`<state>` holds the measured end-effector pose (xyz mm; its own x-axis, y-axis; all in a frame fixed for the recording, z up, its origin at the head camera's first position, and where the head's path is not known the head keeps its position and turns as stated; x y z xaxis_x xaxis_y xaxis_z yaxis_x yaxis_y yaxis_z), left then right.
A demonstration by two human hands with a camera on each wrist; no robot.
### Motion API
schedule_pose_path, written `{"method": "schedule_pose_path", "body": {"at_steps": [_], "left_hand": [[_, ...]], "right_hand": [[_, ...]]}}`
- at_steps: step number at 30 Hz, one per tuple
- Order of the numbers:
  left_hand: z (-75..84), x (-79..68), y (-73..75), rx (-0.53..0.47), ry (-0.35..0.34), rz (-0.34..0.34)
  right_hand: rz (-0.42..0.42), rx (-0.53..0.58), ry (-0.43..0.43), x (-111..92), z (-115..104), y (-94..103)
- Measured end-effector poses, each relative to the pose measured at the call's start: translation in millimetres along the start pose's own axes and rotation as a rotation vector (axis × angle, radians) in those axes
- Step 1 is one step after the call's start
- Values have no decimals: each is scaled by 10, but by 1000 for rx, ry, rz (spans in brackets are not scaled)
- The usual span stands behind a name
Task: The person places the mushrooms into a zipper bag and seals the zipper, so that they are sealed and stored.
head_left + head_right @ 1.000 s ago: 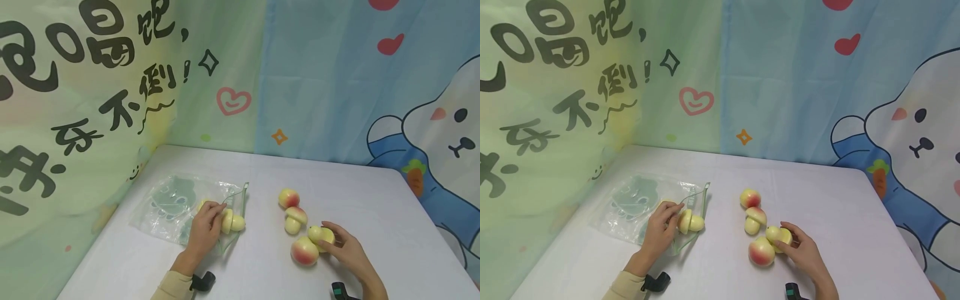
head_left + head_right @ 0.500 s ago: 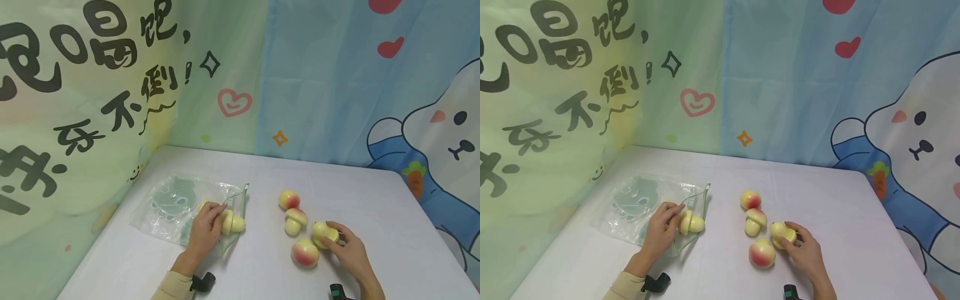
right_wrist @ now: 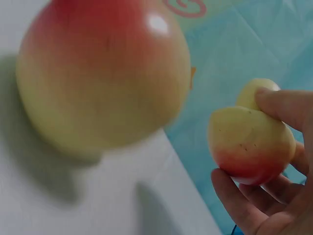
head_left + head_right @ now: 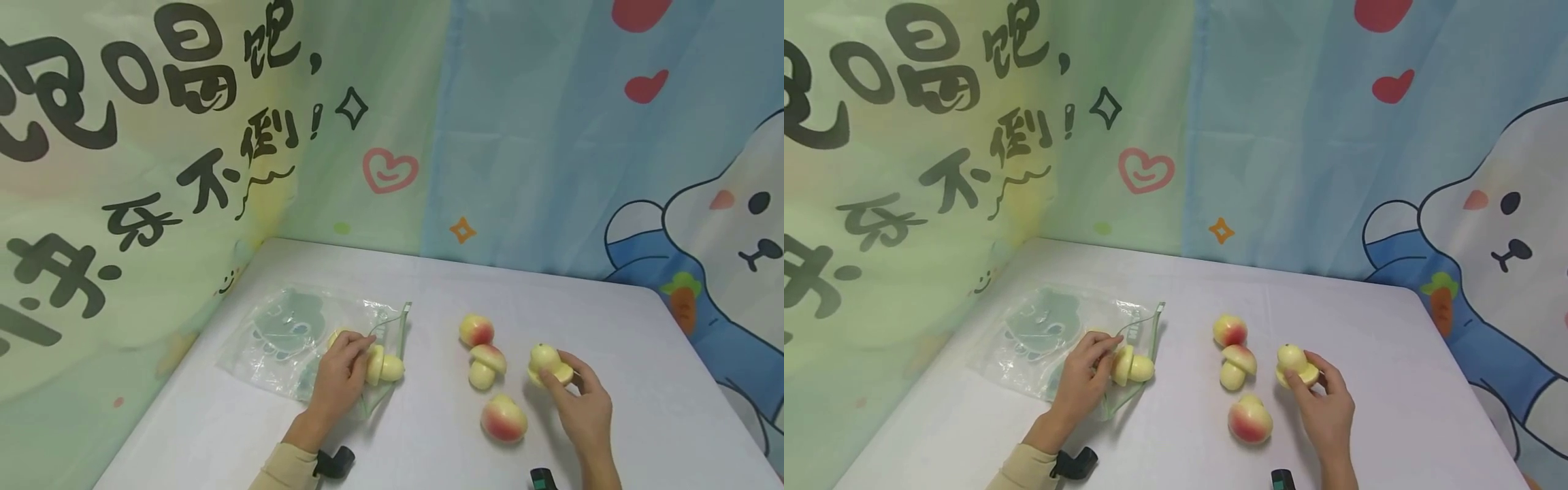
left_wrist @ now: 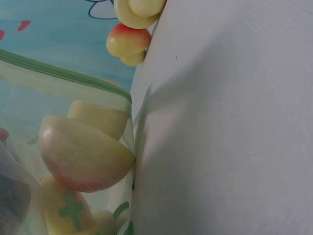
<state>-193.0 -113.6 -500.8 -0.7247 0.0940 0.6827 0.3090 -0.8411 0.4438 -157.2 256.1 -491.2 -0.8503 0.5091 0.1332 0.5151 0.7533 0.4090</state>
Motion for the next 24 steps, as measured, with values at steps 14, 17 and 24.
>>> {"method": "schedule_pose_path", "body": {"at_steps": [14, 17, 24], "left_hand": [[-12, -13, 6, 1, -4, 12], [-19, -14, 6, 4, -4, 16], [-14, 13, 10, 11, -19, 24]], "right_hand": [[-119, 217, 194, -225, -491, -410], [-183, 260, 236, -285, -574, -545], [-317, 354, 297, -477, -696, -881]]}}
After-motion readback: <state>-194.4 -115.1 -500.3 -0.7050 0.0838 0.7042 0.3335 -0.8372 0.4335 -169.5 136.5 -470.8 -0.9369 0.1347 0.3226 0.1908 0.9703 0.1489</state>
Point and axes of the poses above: each hand's wrist, its own x-axis towards the middle knuckle, its own y-axis out of the back of the hand, z = x × y, the point moved 1 cm from there along x, towards the middle knuckle, and after that the axes turned 2 degrees about x, right-handed, at the moved point
